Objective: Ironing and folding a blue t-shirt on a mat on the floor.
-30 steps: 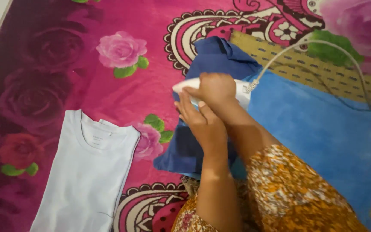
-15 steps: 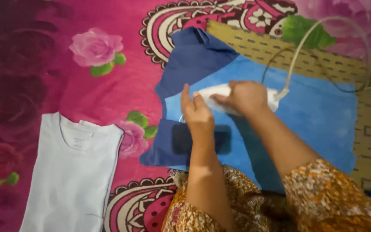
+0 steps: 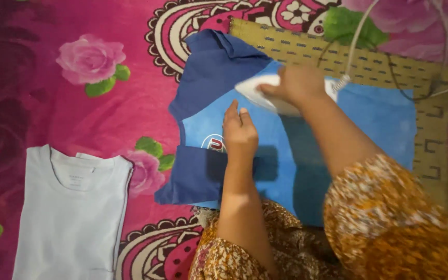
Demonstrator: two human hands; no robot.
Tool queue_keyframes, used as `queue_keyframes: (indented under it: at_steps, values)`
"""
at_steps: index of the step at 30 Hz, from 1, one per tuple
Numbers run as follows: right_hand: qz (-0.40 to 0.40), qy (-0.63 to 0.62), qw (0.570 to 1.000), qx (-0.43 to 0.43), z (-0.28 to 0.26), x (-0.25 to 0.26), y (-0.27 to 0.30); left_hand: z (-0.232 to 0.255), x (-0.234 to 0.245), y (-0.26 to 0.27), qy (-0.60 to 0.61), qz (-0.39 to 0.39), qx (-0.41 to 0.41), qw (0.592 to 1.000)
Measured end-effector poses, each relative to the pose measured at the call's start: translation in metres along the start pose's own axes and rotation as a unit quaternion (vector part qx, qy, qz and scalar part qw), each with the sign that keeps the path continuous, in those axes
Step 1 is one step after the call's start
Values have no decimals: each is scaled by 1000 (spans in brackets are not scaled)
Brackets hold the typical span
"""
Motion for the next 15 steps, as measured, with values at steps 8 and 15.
queue_keyframes:
  at_steps: [8,15]
  values:
    - [-87,33,991,-92,111,-48,148,4,-14,5,-47,-86,27,995]
    - [153,-20,981,118,80,-65,181,-10,-53,8,-65,-128,30,989]
Point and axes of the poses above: each hand's wrist, its own y-axis away from the middle knuckle, its own x-axis out of the back of the hand, z = x × y, the point moved 3 cm from there along -y, towards the middle knuckle, and after that the axes turned 13 degrees about -z, right-handed, at the moved point
